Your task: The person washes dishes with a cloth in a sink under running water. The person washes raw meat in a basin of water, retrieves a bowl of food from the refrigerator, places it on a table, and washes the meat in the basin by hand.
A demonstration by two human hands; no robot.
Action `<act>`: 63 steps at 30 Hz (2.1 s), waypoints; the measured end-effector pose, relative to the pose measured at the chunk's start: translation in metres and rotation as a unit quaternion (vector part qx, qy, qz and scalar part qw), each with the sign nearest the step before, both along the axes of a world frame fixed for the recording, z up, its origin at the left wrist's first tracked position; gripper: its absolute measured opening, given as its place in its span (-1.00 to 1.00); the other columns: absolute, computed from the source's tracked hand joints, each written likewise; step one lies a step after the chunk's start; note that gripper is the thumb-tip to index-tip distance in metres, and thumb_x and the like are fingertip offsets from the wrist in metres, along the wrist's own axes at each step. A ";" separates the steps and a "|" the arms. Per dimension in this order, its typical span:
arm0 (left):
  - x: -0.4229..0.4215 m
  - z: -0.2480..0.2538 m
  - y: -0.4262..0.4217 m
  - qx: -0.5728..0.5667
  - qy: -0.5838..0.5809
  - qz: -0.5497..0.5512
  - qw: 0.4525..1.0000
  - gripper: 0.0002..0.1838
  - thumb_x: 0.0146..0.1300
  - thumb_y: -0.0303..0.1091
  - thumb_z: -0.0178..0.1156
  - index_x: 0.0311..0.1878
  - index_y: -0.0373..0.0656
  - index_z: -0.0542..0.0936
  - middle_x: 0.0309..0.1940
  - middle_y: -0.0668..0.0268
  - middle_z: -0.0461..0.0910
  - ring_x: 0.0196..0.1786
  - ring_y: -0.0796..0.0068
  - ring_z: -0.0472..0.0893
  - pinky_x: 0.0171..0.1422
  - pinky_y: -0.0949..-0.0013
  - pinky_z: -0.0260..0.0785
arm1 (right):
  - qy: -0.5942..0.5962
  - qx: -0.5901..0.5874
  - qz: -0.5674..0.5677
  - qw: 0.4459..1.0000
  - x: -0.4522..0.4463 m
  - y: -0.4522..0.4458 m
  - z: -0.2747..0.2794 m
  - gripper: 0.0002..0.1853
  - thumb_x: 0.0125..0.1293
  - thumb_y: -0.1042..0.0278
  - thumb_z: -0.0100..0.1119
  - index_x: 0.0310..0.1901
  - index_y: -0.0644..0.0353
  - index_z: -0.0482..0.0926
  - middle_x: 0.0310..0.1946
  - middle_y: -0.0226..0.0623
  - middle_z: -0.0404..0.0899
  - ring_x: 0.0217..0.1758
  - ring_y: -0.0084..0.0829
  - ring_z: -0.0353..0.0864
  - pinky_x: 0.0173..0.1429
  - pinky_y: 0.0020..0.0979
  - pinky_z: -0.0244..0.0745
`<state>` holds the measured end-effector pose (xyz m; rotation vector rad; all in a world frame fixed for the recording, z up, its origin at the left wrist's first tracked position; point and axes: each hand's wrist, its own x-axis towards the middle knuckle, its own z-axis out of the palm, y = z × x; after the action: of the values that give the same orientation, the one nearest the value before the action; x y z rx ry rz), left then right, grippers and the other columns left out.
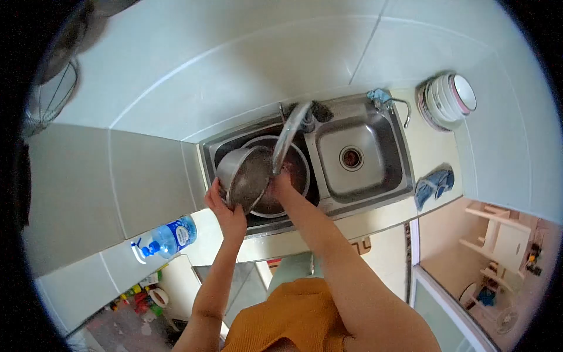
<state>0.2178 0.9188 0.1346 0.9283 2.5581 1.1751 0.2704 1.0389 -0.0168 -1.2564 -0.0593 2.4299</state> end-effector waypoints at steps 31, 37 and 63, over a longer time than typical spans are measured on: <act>0.159 -0.105 0.155 -0.085 -0.091 -0.117 0.985 -0.17 0.02 -0.71 0.04 0.41 -0.07 0.06 0.21 -0.04 0.09 0.17 -0.02 0.30 0.25 0.00 0.22 | -0.562 0.512 0.200 0.619 0.283 0.105 0.032 -0.72 0.13 0.48 0.09 -0.09 0.27 0.43 -0.12 0.07 0.48 -0.03 0.09 0.51 0.01 -0.06 0.48; 0.180 -0.236 0.219 -0.101 -0.605 0.038 0.789 -0.43 0.22 -0.59 0.03 0.30 -0.17 0.17 0.11 -0.04 0.41 0.12 -0.03 0.48 -0.09 -0.01 0.55 | -0.427 0.644 0.207 0.600 0.318 0.128 0.000 -0.59 0.09 0.47 0.08 0.04 0.19 0.43 0.18 0.07 0.34 0.21 0.08 0.37 0.24 -0.08 0.33; 0.419 -0.061 0.304 -0.126 -0.669 -0.289 0.673 -0.54 0.38 -0.04 -0.01 0.13 -0.24 0.43 0.01 0.12 0.53 0.01 0.19 0.55 0.09 0.10 0.43 | -0.534 0.500 0.057 0.679 0.490 0.109 0.149 -0.12 0.05 0.31 0.26 0.42 0.12 0.05 0.13 0.12 0.39 0.18 0.10 0.38 0.19 -0.05 0.33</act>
<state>0.6372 1.2232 0.0738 0.3938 1.0315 0.7342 0.7602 1.1479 0.1323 -1.7722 -1.5462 0.9333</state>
